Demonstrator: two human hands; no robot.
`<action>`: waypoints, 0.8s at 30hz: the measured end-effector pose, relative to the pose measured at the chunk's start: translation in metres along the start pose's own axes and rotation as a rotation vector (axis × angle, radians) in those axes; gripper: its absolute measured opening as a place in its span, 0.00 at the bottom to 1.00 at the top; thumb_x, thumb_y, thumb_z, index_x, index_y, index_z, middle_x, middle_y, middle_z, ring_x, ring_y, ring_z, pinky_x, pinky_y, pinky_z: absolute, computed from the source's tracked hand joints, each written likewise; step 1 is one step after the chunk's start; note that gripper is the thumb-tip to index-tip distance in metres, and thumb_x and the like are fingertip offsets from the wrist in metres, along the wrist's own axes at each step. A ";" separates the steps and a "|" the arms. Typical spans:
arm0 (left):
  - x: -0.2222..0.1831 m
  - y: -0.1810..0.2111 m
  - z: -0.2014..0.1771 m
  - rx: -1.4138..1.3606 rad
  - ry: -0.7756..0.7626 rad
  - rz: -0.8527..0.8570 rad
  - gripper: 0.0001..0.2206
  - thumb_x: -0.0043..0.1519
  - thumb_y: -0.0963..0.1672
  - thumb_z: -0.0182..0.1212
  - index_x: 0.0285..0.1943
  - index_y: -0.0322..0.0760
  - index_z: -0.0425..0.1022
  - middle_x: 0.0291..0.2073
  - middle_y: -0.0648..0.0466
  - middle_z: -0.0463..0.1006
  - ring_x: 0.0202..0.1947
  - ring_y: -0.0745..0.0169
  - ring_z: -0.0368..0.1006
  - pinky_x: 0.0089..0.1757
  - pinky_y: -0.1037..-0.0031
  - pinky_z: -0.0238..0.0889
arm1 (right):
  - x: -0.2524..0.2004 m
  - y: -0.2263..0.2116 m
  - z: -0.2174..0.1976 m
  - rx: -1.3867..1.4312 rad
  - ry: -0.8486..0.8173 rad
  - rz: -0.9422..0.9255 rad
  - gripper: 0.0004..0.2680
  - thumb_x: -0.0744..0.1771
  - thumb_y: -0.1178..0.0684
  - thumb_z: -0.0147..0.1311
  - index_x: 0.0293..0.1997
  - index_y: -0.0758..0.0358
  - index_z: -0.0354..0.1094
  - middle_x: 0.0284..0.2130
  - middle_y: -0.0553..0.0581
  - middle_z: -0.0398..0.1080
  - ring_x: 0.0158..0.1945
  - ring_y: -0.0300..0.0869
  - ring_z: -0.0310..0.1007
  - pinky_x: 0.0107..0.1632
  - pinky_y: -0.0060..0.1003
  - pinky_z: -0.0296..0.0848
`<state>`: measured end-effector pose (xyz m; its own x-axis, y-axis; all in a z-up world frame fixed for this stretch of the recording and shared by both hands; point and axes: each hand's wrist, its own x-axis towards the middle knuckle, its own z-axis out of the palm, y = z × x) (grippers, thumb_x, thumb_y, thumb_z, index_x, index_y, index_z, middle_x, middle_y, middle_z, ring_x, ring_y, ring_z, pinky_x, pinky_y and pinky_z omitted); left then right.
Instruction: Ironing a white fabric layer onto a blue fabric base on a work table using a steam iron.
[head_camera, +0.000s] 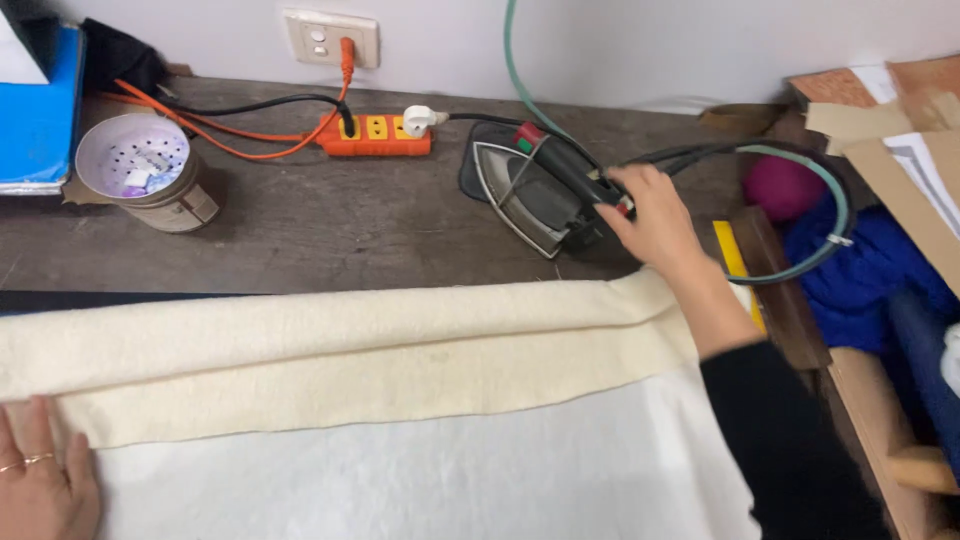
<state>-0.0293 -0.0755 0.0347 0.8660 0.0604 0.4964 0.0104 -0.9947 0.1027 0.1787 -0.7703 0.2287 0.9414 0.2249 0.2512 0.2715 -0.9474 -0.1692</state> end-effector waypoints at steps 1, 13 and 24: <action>-0.004 0.001 0.001 -0.036 -0.019 -0.034 0.24 0.68 0.38 0.60 0.75 0.21 0.73 0.76 0.23 0.62 0.63 0.23 0.71 0.52 0.48 0.70 | 0.021 0.006 0.010 0.021 -0.060 -0.034 0.18 0.64 0.48 0.57 0.57 0.68 0.64 0.49 0.64 0.65 0.51 0.56 0.65 0.55 0.45 0.62; -0.001 0.018 -0.016 0.026 -0.013 -0.078 0.22 0.68 0.42 0.59 0.72 0.27 0.76 0.71 0.30 0.72 0.71 0.26 0.65 0.62 0.37 0.49 | 0.100 -0.044 0.033 0.603 -0.521 0.690 0.14 0.64 0.45 0.61 0.31 0.64 0.58 0.13 0.57 0.57 0.13 0.39 0.51 0.20 0.35 0.53; 0.003 0.021 -0.011 -0.468 -0.149 -0.211 0.21 0.73 0.35 0.45 0.73 0.06 0.57 0.66 0.18 0.60 0.57 0.26 0.60 0.53 0.55 0.53 | -0.044 -0.093 -0.095 0.131 -0.461 0.375 0.06 0.58 0.48 0.60 0.27 0.57 0.74 0.18 0.48 0.69 0.27 0.32 0.63 0.31 0.35 0.61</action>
<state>-0.0320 -0.0957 0.0475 0.9310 0.2085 0.2995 -0.0029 -0.8164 0.5774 0.0931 -0.7139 0.3243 0.9594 -0.0154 -0.2815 -0.1003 -0.9519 -0.2896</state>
